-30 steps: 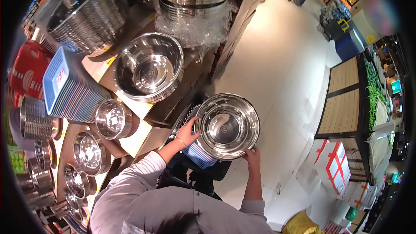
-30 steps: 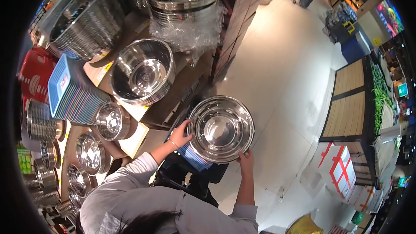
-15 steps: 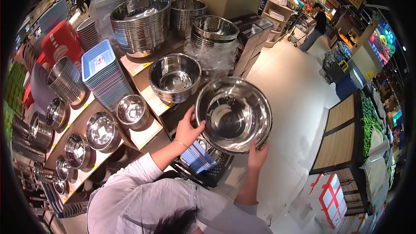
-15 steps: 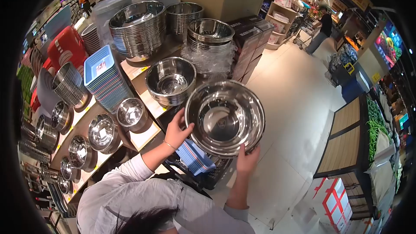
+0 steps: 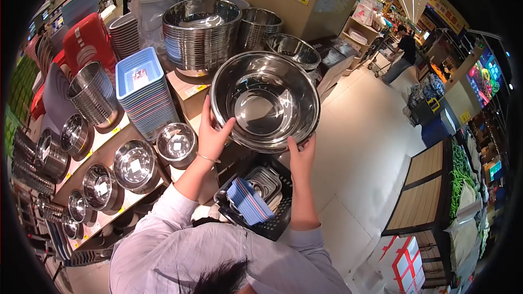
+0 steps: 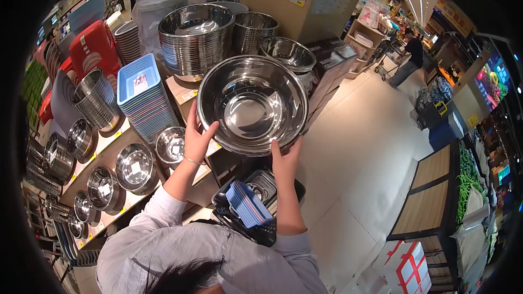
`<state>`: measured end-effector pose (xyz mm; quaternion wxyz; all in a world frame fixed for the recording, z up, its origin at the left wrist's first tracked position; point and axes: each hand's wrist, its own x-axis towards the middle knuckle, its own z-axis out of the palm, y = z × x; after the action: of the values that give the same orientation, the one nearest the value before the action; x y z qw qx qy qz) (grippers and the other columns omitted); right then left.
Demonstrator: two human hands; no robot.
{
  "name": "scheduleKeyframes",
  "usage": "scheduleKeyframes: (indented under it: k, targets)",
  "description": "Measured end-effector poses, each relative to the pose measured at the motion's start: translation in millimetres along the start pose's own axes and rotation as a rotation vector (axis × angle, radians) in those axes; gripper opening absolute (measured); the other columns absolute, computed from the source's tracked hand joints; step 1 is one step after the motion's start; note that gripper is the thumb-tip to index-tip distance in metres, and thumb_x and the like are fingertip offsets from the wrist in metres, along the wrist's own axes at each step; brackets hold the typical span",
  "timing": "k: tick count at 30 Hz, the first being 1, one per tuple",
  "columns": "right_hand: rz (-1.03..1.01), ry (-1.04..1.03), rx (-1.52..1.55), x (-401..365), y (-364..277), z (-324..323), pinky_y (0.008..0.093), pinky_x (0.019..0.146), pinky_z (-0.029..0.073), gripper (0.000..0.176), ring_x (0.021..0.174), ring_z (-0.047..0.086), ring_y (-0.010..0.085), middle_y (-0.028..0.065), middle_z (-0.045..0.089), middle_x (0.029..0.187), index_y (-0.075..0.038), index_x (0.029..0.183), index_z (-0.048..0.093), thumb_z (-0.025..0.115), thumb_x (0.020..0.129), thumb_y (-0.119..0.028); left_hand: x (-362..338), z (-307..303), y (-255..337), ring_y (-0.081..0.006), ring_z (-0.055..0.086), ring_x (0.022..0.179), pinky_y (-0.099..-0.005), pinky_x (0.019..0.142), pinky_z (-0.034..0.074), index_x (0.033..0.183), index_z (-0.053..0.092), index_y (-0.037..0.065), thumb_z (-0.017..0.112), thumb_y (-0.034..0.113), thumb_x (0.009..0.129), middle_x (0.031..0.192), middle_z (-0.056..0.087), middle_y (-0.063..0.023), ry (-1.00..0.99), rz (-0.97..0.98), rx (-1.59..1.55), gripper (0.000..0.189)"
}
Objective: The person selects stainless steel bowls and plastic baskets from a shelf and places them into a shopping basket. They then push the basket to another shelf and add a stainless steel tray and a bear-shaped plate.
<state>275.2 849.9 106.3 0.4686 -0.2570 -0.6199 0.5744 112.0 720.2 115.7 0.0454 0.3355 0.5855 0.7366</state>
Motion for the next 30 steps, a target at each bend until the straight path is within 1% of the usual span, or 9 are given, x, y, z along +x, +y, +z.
scheduleKeyframes:
  k: [4, 9, 12, 13, 15, 20, 24, 28, 30]
  targets:
    - [0.001, -0.055, 0.038, 24.6, -13.9, 29.9, 0.0238, 0.066, 0.043, 0.054, 0.079, 0.051, 0.0124, 0.0091, 0.051, 0.101, 0.001, 0.126, 0.026, 0.055, 0.081, -0.003, 35.8, -15.3, 14.8, -0.0190, 0.043, 0.112, -0.0276, 0.093, 0.033, 0.135, 0.009, 0.001, 0.059, 0.002, 0.076, 0.126, 0.039, -0.0164, -0.026, 0.047, -0.167, 0.078]
    - [-0.200, -0.067, -0.053, 69.9, -58.5, 85.4, 0.0254, 0.072, 0.045, 0.053, 0.086, 0.052, 0.0149, 0.0124, 0.050, 0.104, 0.002, 0.126, 0.025, 0.054, 0.083, -0.011, 105.3, -37.2, 44.5, -0.0162, 0.051, 0.098, -0.0256, 0.085, 0.039, 0.133, 0.011, -0.002, 0.060, 0.008, 0.077, 0.116, 0.048, -0.0169, 0.062, 0.192, -0.214, 0.076]
    - [-0.302, -0.171, -0.024, 103.9, -75.8, 120.1, 0.0259, 0.075, 0.045, 0.055, 0.090, 0.052, 0.0158, 0.0142, 0.050, 0.106, 0.002, 0.126, 0.023, 0.054, 0.084, -0.016, 151.3, -51.1, 61.9, -0.0202, 0.045, 0.107, -0.0285, 0.091, 0.035, 0.132, 0.011, -0.005, 0.063, 0.015, 0.076, 0.122, 0.041, -0.0199, 0.084, 0.261, -0.147, 0.079]
    - [-0.343, -0.161, 0.025, 113.2, -81.8, 137.7, 0.0225, 0.068, 0.040, 0.034, 0.076, 0.048, 0.0089, 0.0035, 0.053, 0.090, -0.002, 0.114, 0.038, 0.052, 0.086, -0.014, 170.1, -56.6, 61.0, -0.0216, 0.043, 0.110, -0.0296, 0.093, 0.033, 0.132, 0.011, -0.005, 0.063, 0.017, 0.075, 0.124, 0.038, -0.0206, 0.136, 0.330, -0.059, 0.081]
    - [-0.377, -0.225, 0.055, 140.8, -82.9, 163.6, 0.0247, 0.078, 0.040, 0.041, 0.088, 0.049, 0.0118, 0.0050, 0.051, 0.100, -0.005, 0.120, 0.034, 0.052, 0.086, -0.019, 208.2, -69.8, 60.8, -0.0239, 0.038, 0.116, -0.0307, 0.096, 0.031, 0.132, 0.011, -0.005, 0.065, 0.022, 0.074, 0.127, 0.033, -0.0216, 0.136, 0.442, -0.008, 0.084]
    - [-0.120, -0.461, 0.019, 207.4, -65.9, 208.7, 0.0351, 0.087, 0.036, 0.054, 0.104, 0.043, 0.0161, 0.0052, 0.047, 0.109, -0.008, 0.126, 0.024, 0.049, 0.086, -0.036, 290.4, -103.3, 43.9, -0.0248, 0.037, 0.116, -0.0294, 0.095, 0.031, 0.133, 0.004, -0.003, 0.061, 0.023, 0.077, 0.129, 0.031, -0.0213, -0.004, 0.424, -0.014, 0.085]
    - [-0.091, -0.501, 0.058, 230.4, -49.5, 233.2, 0.0302, 0.099, 0.021, 0.068, 0.118, 0.034, 0.0190, 0.0109, 0.035, 0.129, -0.009, 0.134, 0.006, 0.050, 0.087, -0.029, 315.2, -120.9, 16.4, -0.0235, 0.030, 0.122, -0.0283, 0.098, 0.026, 0.135, 0.000, 0.000, 0.059, 0.024, 0.080, 0.134, 0.025, -0.0203, -0.048, 0.373, 0.019, 0.084]
    - [-0.110, -0.519, 0.050, 236.9, -41.5, 253.3, 0.0295, 0.100, 0.021, 0.075, 0.118, 0.033, 0.0179, 0.0117, 0.034, 0.130, -0.006, 0.135, -0.002, 0.050, 0.087, -0.029, 328.2, -137.7, -13.7, -0.0242, 0.033, 0.120, -0.0277, 0.097, 0.026, 0.134, 0.000, -0.002, 0.058, 0.025, 0.081, 0.131, 0.029, -0.0211, -0.017, 0.316, 0.026, 0.084]
    - [-0.071, -0.491, 0.016, 235.5, -39.8, 258.3, 0.0298, 0.100, 0.021, 0.075, 0.120, 0.032, 0.0192, 0.0131, 0.033, 0.131, -0.005, 0.135, 0.000, 0.050, 0.086, -0.031, 333.4, -145.0, -30.4, -0.0316, 0.034, 0.119, -0.0302, 0.097, 0.028, 0.132, -0.002, -0.006, 0.057, 0.037, 0.079, 0.128, 0.032, -0.0268, 0.012, 0.254, 0.119, 0.091]
